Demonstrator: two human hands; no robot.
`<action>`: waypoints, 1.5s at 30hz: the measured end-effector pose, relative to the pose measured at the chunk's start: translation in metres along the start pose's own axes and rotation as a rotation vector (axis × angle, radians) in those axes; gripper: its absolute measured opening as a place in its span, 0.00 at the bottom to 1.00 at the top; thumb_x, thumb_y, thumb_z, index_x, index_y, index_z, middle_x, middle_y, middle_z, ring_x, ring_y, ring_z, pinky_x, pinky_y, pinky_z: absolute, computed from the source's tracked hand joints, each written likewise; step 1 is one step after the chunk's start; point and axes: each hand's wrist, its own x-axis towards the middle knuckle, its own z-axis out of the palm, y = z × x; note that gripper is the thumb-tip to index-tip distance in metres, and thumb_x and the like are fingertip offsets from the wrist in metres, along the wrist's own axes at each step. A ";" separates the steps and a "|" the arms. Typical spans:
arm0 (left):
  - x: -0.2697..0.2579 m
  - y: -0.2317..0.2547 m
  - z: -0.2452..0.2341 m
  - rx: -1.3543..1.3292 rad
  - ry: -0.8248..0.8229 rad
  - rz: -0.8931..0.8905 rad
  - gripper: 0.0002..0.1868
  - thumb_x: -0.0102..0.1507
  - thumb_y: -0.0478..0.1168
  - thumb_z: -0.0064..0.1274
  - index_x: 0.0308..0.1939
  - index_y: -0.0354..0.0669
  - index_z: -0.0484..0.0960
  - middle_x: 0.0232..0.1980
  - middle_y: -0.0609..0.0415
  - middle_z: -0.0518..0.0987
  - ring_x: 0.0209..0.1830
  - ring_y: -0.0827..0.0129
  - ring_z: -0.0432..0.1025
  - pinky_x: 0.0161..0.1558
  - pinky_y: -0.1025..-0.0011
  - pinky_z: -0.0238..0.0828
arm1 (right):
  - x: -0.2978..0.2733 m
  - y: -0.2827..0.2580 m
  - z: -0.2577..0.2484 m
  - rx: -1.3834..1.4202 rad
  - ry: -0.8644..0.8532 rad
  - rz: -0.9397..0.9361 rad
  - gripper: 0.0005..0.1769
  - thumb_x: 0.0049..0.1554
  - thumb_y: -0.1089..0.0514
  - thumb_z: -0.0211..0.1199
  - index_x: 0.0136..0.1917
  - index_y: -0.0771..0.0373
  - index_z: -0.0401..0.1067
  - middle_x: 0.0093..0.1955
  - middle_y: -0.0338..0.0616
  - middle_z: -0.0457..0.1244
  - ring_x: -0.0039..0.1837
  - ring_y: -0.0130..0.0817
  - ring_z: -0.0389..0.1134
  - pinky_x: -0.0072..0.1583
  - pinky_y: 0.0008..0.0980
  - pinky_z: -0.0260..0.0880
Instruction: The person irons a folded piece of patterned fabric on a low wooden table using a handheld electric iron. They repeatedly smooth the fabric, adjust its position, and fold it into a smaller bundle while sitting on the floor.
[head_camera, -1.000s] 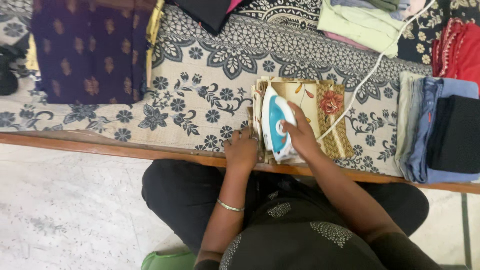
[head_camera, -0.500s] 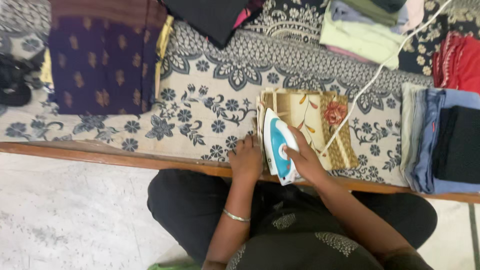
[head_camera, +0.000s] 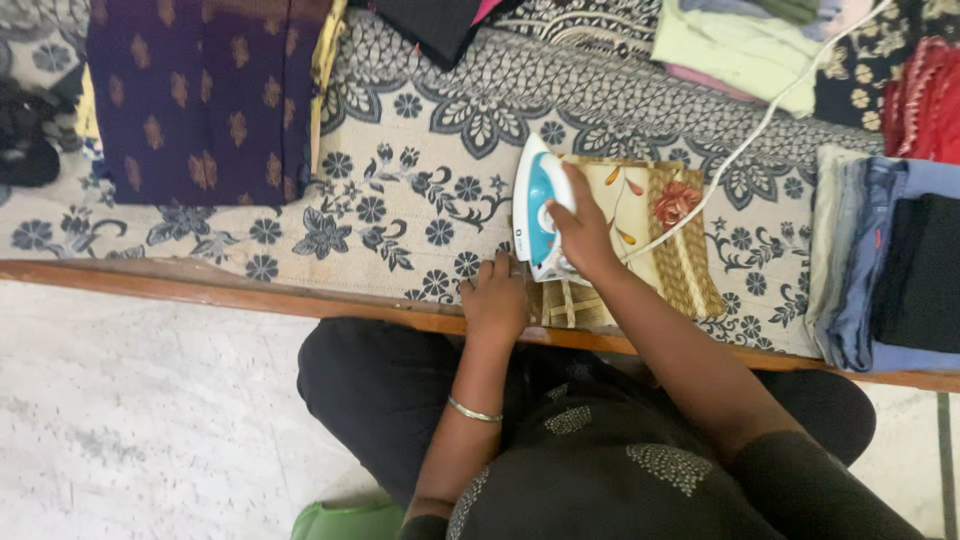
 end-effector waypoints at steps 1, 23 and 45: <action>-0.002 0.000 -0.001 -0.023 -0.072 -0.016 0.29 0.56 0.39 0.62 0.63 0.44 0.77 0.73 0.52 0.65 0.69 0.57 0.61 0.59 0.39 0.62 | 0.005 -0.001 0.000 -0.017 0.002 -0.016 0.36 0.62 0.62 0.58 0.80 0.63 0.52 0.76 0.51 0.56 0.64 0.35 0.64 0.62 0.31 0.67; -0.001 0.034 -0.036 -0.053 -0.200 0.078 0.54 0.55 0.39 0.63 0.80 0.57 0.48 0.80 0.49 0.53 0.79 0.49 0.46 0.66 0.26 0.38 | -0.047 0.029 -0.052 0.062 0.072 0.114 0.35 0.59 0.58 0.58 0.79 0.58 0.57 0.68 0.52 0.66 0.58 0.39 0.69 0.58 0.33 0.70; 0.014 0.059 0.037 0.146 -0.203 0.193 0.53 0.60 0.76 0.40 0.80 0.50 0.51 0.83 0.48 0.46 0.84 0.57 0.36 0.71 0.28 0.24 | -0.098 0.027 -0.142 -0.145 0.038 0.293 0.36 0.60 0.51 0.58 0.81 0.48 0.56 0.69 0.57 0.66 0.58 0.59 0.72 0.62 0.43 0.70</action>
